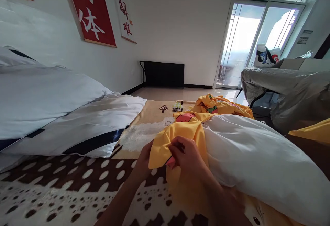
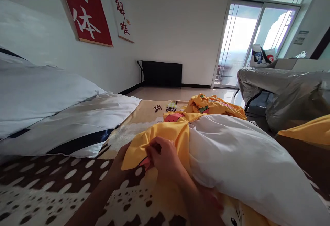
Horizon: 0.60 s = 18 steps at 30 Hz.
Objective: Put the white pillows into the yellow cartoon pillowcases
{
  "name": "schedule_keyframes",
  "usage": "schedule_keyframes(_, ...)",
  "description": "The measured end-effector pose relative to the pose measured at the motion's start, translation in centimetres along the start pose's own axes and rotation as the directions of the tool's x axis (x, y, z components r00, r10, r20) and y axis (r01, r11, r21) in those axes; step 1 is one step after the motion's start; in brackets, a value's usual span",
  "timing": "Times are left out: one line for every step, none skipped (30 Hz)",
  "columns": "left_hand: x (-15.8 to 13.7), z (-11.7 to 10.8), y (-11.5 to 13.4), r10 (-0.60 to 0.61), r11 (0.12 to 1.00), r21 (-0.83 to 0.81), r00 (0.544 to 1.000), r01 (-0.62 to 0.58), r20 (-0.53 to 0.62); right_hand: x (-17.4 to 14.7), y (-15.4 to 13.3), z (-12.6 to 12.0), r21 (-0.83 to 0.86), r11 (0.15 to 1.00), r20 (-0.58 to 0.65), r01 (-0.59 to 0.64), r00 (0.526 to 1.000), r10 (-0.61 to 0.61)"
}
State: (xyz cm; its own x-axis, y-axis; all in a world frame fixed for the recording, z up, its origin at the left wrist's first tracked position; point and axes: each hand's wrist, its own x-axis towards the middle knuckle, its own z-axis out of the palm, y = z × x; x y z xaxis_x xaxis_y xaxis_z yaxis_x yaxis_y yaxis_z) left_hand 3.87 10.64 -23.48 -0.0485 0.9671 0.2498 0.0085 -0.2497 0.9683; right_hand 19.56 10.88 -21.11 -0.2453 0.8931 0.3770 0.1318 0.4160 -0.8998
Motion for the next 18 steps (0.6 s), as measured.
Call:
schedule_keyframes(0.1, 0.2, 0.5, 0.002, 0.999, 0.043, 0.999, -0.004, 0.042, 0.1, 0.1, -0.1, 0.008, 1.0, 0.009, 0.01, 1.0, -0.01)
schedule_keyframes(0.2, 0.4, 0.9, 0.013, 0.997, 0.073, 0.998, -0.017, 0.056, 0.1, 0.2, -0.2, 0.003, 1.0, 0.019, 0.025, 1.0, -0.025)
schedule_keyframes(0.2, 0.7, 1.2, 0.029, 0.996, 0.086, 0.999, -0.033, 0.044, 0.2, 0.3, -0.2, -0.006, 0.999, 0.032, 0.039, 0.999, -0.039)
schedule_keyframes(0.1, 0.9, 1.5, 0.044, 0.995, 0.086, 0.999, -0.046, 0.019, 0.2, 0.4, -0.2, -0.01, 0.999, 0.045, 0.046, 0.998, -0.046)
schedule_keyframes(0.0, 1.0, 1.7, 0.052, 0.996, 0.07, 0.999, -0.051, -0.006, 0.2, 0.5, -0.2, -0.007, 0.999, 0.059, 0.044, 0.997, -0.044)
schedule_keyframes(-0.3, 1.1, 1.8, 0.048, 0.998, 0.046, 0.999, -0.047, -0.024, 0.2, 0.6, -0.2, 0.0, 0.999, 0.072, 0.035, 0.997, -0.035)
schedule_keyframes(-0.5, 1.2, 1.9, 0.037, 0.999, 0.018, 0.999, -0.037, -0.034, 0.1, 0.7, -0.1, 0.007, 1.0, 0.08, 0.022, 0.997, -0.023)
schedule_keyframes(-0.8, 1.2, 2.1, 0.017, 1.0, -0.009, 0.999, -0.017, -0.033, 0.1, 0.7, -0.1, 0.011, 1.0, 0.086, 0.01, 0.996, -0.011)
schedule_keyframes(-1.1, 1.1, 2.3, -0.009, 1.0, -0.03, 1.0, 0.008, -0.024, 0.1, 0.7, -0.1, 0.009, 1.0, 0.088, 0.003, 0.996, -0.004)
schedule_keyframes(-1.3, 1.1, 2.5, -0.031, 0.999, -0.039, 0.999, 0.031, -0.006, 0.0, 0.6, -0.1, -0.003, 1.0, 0.085, 0.004, 0.996, -0.004)
schedule_keyframes(-1.5, 1.0, 2.9, -0.048, 0.998, -0.031, 0.999, 0.048, 0.014, 0.0, 0.5, -0.1, -0.023, 1.0, 0.081, 0.014, 0.997, -0.012)
schedule_keyframes(-1.6, 1.0, 3.2, -0.057, 0.998, -0.005, 0.998, 0.057, 0.031, 0.0, 0.4, -0.2, -0.054, 0.998, 0.076, 0.032, 0.997, -0.028)
schedule_keyframes(-1.7, 1.0, 3.6, -0.058, 0.998, 0.029, 0.997, 0.057, 0.042, 0.0, 0.3, -0.2, -0.093, 0.994, 0.077, 0.06, 0.996, -0.052)
schedule_keyframes(-1.7, 1.1, 4.0, -0.054, 0.997, 0.066, 0.997, 0.05, 0.049, -0.1, 0.2, -0.2, -0.137, 0.986, 0.083, 0.094, 0.993, -0.083)
schedule_keyframes(-1.8, 1.1, 4.4, -0.046, 0.994, 0.098, 0.998, 0.041, 0.047, -0.1, 0.2, -0.3, -0.18, 0.975, 0.094, 0.132, 0.989, -0.116)
schedule_keyframes(-1.8, 1.1, 4.7, -0.045, 0.992, 0.122, 0.998, 0.04, 0.044, -0.2, 0.1, -0.3, -0.216, 0.962, 0.105, 0.165, 0.984, -0.145)
schedule_keyframes(-1.8, 1.2, 4.9, -0.05, 0.99, 0.134, 0.998, 0.044, 0.039, -0.2, 0.0, -0.3, -0.244, 0.951, 0.115, 0.188, 0.98, -0.164)
schedule_keyframes(-1.7, 1.2, 5.0, -0.058, 0.989, 0.135, 0.998, 0.053, 0.04, -0.3, 0.0, -0.3, -0.265, 0.943, 0.121, 0.202, 0.977, -0.175)
